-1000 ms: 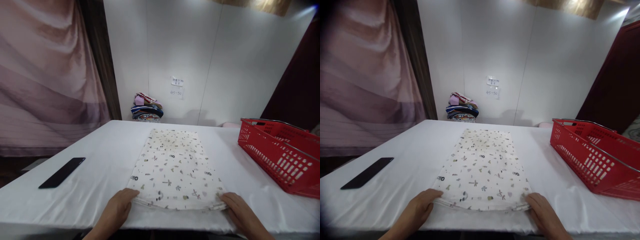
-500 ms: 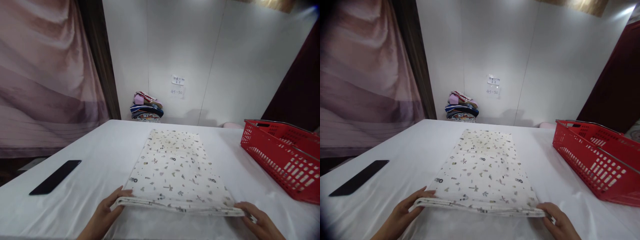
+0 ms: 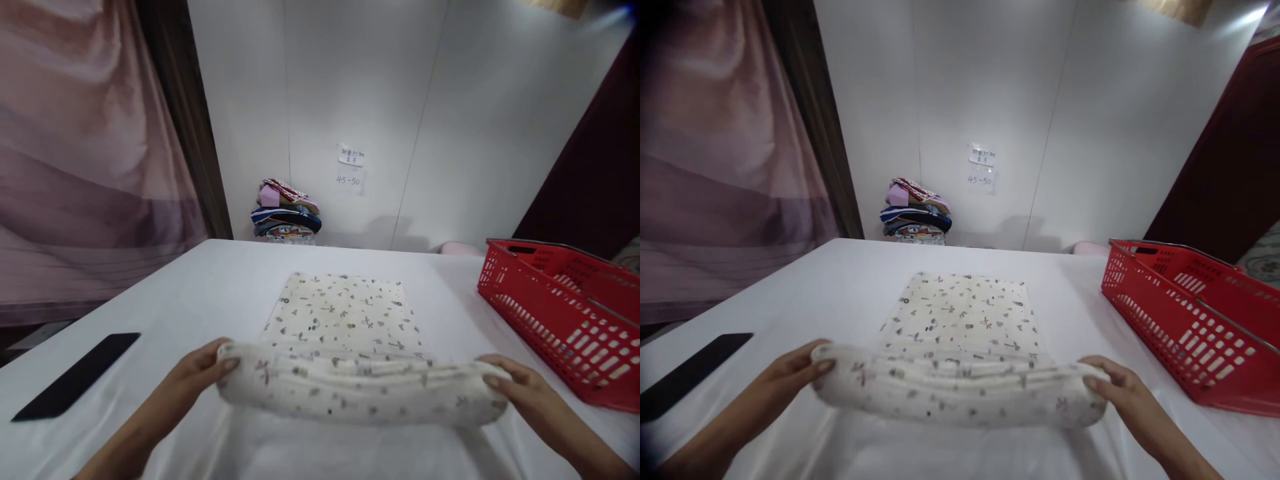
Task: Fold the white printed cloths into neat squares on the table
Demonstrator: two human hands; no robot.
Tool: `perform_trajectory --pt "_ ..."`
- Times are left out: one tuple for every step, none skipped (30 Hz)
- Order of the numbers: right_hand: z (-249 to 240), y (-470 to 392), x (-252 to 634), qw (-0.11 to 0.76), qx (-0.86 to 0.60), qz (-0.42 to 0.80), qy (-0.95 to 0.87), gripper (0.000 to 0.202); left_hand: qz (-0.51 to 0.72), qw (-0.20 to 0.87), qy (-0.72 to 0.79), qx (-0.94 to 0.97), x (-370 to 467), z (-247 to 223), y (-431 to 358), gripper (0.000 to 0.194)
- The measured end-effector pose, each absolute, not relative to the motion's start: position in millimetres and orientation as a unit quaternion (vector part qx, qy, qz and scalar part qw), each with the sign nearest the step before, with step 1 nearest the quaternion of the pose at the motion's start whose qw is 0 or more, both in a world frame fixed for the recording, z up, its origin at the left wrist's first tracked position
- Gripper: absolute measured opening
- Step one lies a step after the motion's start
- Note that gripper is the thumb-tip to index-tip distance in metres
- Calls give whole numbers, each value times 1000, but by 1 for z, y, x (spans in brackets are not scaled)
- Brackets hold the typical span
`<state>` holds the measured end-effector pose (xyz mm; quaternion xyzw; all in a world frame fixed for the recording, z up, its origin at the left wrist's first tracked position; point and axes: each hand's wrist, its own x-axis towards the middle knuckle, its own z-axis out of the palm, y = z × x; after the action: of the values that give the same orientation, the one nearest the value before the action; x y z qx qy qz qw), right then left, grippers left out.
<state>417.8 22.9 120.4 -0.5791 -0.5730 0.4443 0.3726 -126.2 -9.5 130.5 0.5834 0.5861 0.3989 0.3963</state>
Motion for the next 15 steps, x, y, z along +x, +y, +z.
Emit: perform_trajectory --pt "122 39 411 397 -570 460 -553 37 418 420 570 569 -122 136 11 31" --pt "121 55 404 420 -562 476 -530 38 440 432 561 553 -117 140 32 33" --pt "120 72 397 439 -555 492 -506 40 459 436 558 537 -112 142 53 35" --pt "118 89 391 456 -550 506 -483 41 473 440 557 522 -107 142 74 37" --pt "115 107 385 470 -548 514 -462 42 484 444 555 511 -103 140 95 39" --pt "111 125 380 480 -550 517 -447 42 490 450 555 499 -100 137 116 41" --pt "107 143 376 487 -557 512 -437 42 490 457 557 491 -98 133 137 42" --pt "102 162 372 490 -567 501 -433 41 489 457 567 480 -96 128 157 43" --pt "96 181 369 490 -579 486 -434 41 486 450 581 473 -95 122 177 43" --pt "90 200 366 489 -591 469 -439 40 481 438 599 467 -95 116 197 42" --pt "84 218 364 484 -602 452 -445 39 475 422 619 461 -95 110 215 40" --pt "77 236 361 478 -613 438 -452 38 465 406 641 457 -96 104 232 38" --pt "71 252 359 473 -622 425 -457 38 450 390 663 453 -96 99 247 35" --pt "66 268 357 468 -630 414 -462 37 436 375 684 450 -97 94 261 33" --pt "61 282 354 464 -637 401 -467 38 423 363 701 445 -98 89 274 32"
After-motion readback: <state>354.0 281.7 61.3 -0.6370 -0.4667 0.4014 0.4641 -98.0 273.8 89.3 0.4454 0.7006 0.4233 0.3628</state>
